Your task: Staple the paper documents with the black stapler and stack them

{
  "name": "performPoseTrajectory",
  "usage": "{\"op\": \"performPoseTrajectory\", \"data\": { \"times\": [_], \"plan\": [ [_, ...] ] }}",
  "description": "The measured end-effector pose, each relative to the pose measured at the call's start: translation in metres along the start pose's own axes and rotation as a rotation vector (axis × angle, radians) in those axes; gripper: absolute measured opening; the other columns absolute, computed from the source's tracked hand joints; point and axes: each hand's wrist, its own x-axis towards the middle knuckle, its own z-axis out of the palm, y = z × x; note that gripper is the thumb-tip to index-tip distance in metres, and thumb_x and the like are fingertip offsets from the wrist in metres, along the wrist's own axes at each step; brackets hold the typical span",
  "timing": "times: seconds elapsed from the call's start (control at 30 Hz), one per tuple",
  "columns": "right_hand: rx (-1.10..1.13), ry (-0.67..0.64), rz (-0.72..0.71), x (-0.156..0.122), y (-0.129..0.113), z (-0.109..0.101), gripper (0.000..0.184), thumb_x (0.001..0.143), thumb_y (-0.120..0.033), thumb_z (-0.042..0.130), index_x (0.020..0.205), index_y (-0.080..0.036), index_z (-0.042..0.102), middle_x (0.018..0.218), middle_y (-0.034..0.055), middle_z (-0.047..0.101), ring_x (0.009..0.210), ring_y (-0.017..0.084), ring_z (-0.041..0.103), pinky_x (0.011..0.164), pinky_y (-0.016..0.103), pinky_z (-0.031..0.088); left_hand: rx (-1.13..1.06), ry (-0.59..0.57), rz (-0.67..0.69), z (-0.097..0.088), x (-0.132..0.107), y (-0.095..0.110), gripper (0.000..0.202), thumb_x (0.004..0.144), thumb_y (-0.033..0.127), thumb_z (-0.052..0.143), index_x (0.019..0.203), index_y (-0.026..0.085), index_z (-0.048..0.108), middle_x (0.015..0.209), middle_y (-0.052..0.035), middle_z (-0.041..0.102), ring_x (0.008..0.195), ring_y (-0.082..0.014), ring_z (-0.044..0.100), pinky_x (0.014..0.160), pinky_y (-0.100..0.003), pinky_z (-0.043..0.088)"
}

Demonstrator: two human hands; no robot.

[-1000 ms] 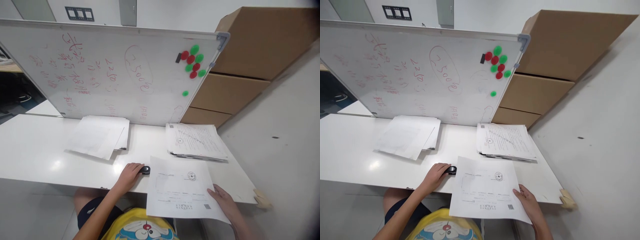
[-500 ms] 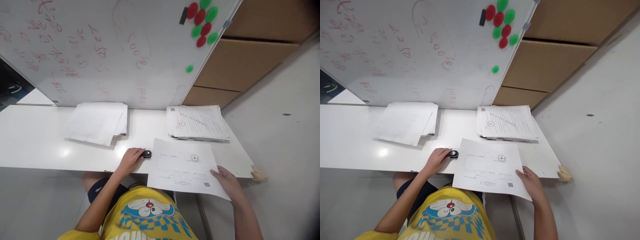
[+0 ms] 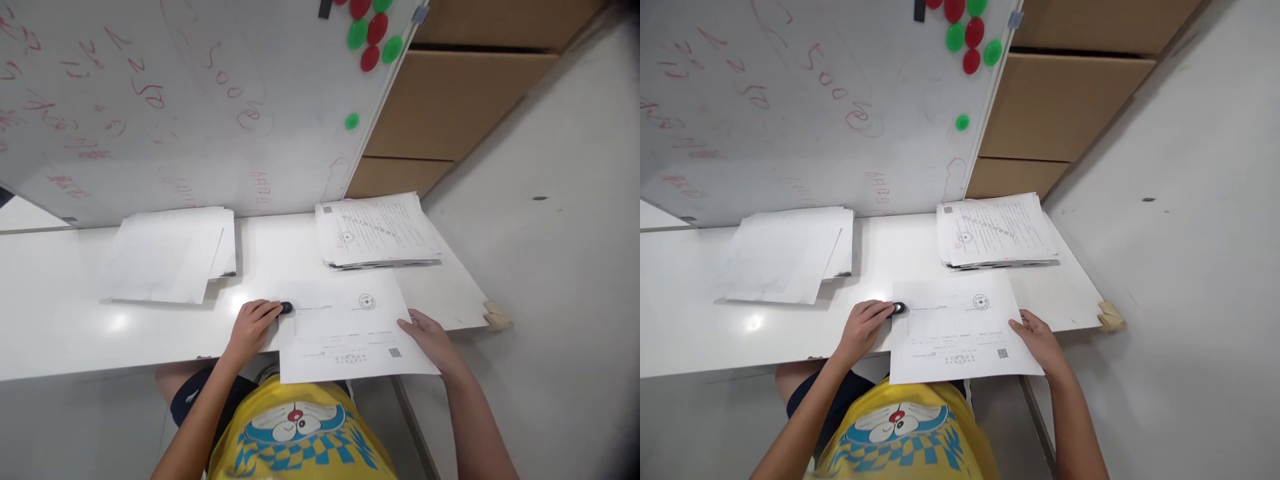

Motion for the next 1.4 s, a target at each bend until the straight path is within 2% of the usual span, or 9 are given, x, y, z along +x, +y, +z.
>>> {"op": "performPoseTrajectory", "data": {
  "times": [0.47,0.7,0.87,1.03,1.13,1.2,1.27,1.33,1.4],
  "plan": [
    [-0.09,0.014,-0.238,-0.002,-0.035,-0.006,0.036,0.072,-0.049,0.067,0.093,-0.02,0.066,0.075,0.0037,0.071,0.068,0.022,0.065,0.055,0.027,0.049,0.062,0.051,-0.008,0.004,-0.002,-0.001,0.055,0.085,-0.001,0.045,0.134,0.024,0.046,0.118,-0.0058,0.066,0.108,-0.022,0.056,0.083,-0.038,0.046],
    [0.019,0.267,-0.417,0.103,-0.093,-0.052,0.038,0.065,-0.044,0.068,0.095,-0.019,0.065,0.08,0.0056,0.072,0.064,0.021,0.064,0.056,0.03,0.049,0.03,0.09,-0.026,0.002,-0.006,-0.002,0.053,0.085,0.001,0.045,0.134,0.023,0.047,0.12,-0.0068,0.065,0.111,-0.0219,0.056,0.089,-0.039,0.049],
    [-0.419,0.299,-0.467,0.19,-0.134,-0.067,0.029,0.072,-0.037,0.053,0.091,-0.018,0.064,0.08,0.0075,0.071,0.074,0.024,0.064,0.067,0.035,0.05,0.047,0.125,-0.068,0.001,-0.007,0.002,0.049,0.087,0.004,0.045,0.132,0.023,0.05,0.119,-0.008,0.065,0.111,-0.0226,0.057,0.09,-0.04,0.051],
    [-0.59,0.352,-0.482,0.219,-0.142,-0.062,0.035,0.064,-0.021,0.056,0.097,-0.012,0.064,0.101,0.0189,0.067,0.102,0.036,0.057,0.091,0.049,0.04,0.106,0.216,-0.107,-0.004,-0.011,0.006,0.048,0.087,0.005,0.043,0.131,0.023,0.05,0.114,-0.0074,0.067,0.11,-0.0215,0.059,0.089,-0.039,0.052],
    [-0.63,0.434,-0.545,0.197,-0.142,-0.045,0.049,0.069,-0.024,0.056,0.115,-0.007,0.057,0.124,0.0276,0.055,0.121,0.042,0.044,0.099,0.057,0.03,0.244,0.306,-0.196,-0.021,-0.017,-0.005,0.048,0.087,0.007,0.046,0.131,0.025,0.05,0.112,-0.0073,0.068,0.113,-0.0232,0.057,0.092,-0.041,0.05],
    [-0.558,0.426,-0.659,0.157,-0.145,-0.026,0.051,0.076,-0.031,0.053,0.123,-0.01,0.053,0.132,0.0249,0.051,0.128,0.04,0.039,0.103,0.057,0.028,0.406,0.361,-0.28,-0.038,-0.022,-0.02,0.049,0.085,0.011,0.053,0.132,0.025,0.05,0.115,-0.009,0.066,0.12,-0.0276,0.053,0.096,-0.047,0.046],
    [-0.303,0.238,-0.772,0.099,-0.144,-0.003,0.05,0.082,-0.042,0.05,0.127,-0.02,0.052,0.135,0.0161,0.052,0.126,0.035,0.045,0.104,0.052,0.031,0.557,0.366,-0.407,-0.056,-0.03,-0.038,0.054,0.084,0.018,0.058,0.136,0.023,0.046,0.128,-0.0139,0.058,0.129,-0.0347,0.043,0.101,-0.056,0.038],
    [0.002,-0.108,-0.871,0.031,-0.13,0.015,0.056,0.082,-0.054,0.048,0.133,-0.032,0.047,0.142,0.0069,0.048,0.132,0.034,0.039,0.104,0.051,0.034,0.633,0.306,-0.515,-0.072,-0.04,-0.057,0.06,0.083,0.022,0.057,0.14,0.021,0.04,0.141,-0.0175,0.045,0.135,-0.0399,0.032,0.104,-0.064,0.029],
    [0.182,-0.377,-0.796,-0.033,-0.105,0.026,0.067,0.069,-0.065,0.055,0.132,-0.042,0.047,0.141,0.0,0.05,0.138,0.037,0.029,0.102,0.057,0.036,0.647,0.231,-0.528,-0.085,-0.05,-0.076,0.059,0.083,0.02,0.054,0.141,0.022,0.039,0.143,-0.0167,0.042,0.136,-0.0401,0.03,0.105,-0.065,0.026]
  ]
}}
